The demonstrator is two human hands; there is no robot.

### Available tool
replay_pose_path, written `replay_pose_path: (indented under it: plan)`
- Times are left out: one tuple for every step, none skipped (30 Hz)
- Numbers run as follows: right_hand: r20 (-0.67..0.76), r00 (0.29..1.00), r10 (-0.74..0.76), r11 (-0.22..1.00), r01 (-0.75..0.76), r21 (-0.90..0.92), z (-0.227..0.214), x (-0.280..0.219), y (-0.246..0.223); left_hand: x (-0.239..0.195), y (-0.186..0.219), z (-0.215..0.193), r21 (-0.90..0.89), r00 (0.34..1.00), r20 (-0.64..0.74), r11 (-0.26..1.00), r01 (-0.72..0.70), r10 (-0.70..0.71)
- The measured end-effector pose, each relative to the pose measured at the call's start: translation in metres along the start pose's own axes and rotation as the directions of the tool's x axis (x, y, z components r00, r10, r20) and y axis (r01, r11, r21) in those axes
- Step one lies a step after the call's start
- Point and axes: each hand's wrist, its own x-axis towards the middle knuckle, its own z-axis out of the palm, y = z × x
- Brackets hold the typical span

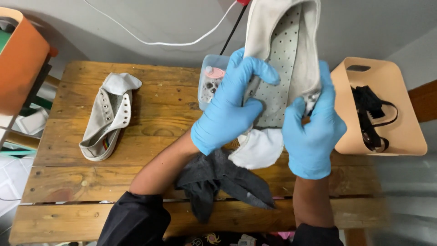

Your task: The person scrubs a white canvas shoe with a small brush and then wipes it with a gray cloth. They repeat the scrubbing and wiping steps on different parts of the shoe, including the toe cap and side panels.

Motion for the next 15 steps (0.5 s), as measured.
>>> replay_pose_path:
  plan:
    - [0.017,0.999,0.038,0.999,-0.039,0.032,-0.001,0.003,-0.004,0.001,0.003,-0.002,-0.106,1.000,0.003,0.994,0.017,-0.017]
    - [0.035,0.997,0.075,0.995,-0.078,0.064,-0.001,0.006,-0.008,0.001,0.006,-0.005,-0.212,0.999,0.008,0.977,0.034,-0.033]
    - [0.031,0.997,0.073,0.995,-0.075,0.067,0.001,0.005,-0.006,0.002,0.007,-0.009,-0.208,1.000,0.007,0.978,0.029,-0.029]
    - [0.024,0.999,0.046,0.996,-0.048,0.069,0.004,0.004,-0.004,0.002,0.008,-0.014,-0.364,0.997,0.017,0.928,0.079,-0.078]
    - [0.023,0.999,0.024,0.997,-0.025,0.069,0.005,0.000,-0.002,0.000,0.010,-0.018,-0.512,0.991,0.038,0.849,0.133,-0.132]
    - [0.024,0.999,0.026,0.997,-0.027,0.070,0.008,0.000,-0.001,0.002,0.007,-0.020,-0.511,0.990,0.038,0.849,0.135,-0.134]
    - [-0.014,1.000,0.013,0.997,-0.012,0.078,0.010,0.000,0.000,0.003,0.004,-0.021,-0.536,0.990,-0.004,0.836,0.120,-0.144]
    - [-0.052,0.999,0.000,0.996,0.004,0.086,0.013,-0.001,0.001,0.004,0.001,-0.022,-0.560,0.987,-0.046,0.822,0.103,-0.155]
    - [-0.053,0.999,-0.002,0.996,0.007,0.087,0.006,0.004,-0.007,0.004,-0.003,-0.021,-0.559,0.987,-0.048,0.823,0.100,-0.152]
    - [0.076,0.994,0.079,0.993,-0.085,0.079,-0.001,0.009,-0.015,0.003,-0.008,-0.019,-0.678,0.990,-0.038,0.732,0.071,-0.132]
    - [0.214,0.964,0.160,0.983,-0.175,0.056,-0.009,0.011,-0.023,0.001,-0.012,-0.016,-0.784,0.992,-0.034,0.619,0.048,-0.121]
    - [0.222,0.962,0.160,0.983,-0.176,0.053,-0.008,0.010,-0.016,0.001,-0.013,-0.016,-0.786,0.991,-0.037,0.616,0.050,-0.128]
    - [0.182,0.975,0.131,0.989,-0.142,0.049,-0.006,0.010,-0.009,0.003,-0.014,-0.016,-0.820,0.994,-0.039,0.571,0.026,-0.101]
    - [0.141,0.985,0.101,0.993,-0.108,0.045,-0.004,0.010,-0.002,0.005,-0.014,-0.016,-0.851,0.996,-0.043,0.525,0.003,-0.075]
    - [0.138,0.986,0.099,0.993,-0.106,0.045,-0.006,0.009,0.008,0.006,-0.019,-0.016,-0.851,0.997,-0.044,0.525,0.000,-0.071]
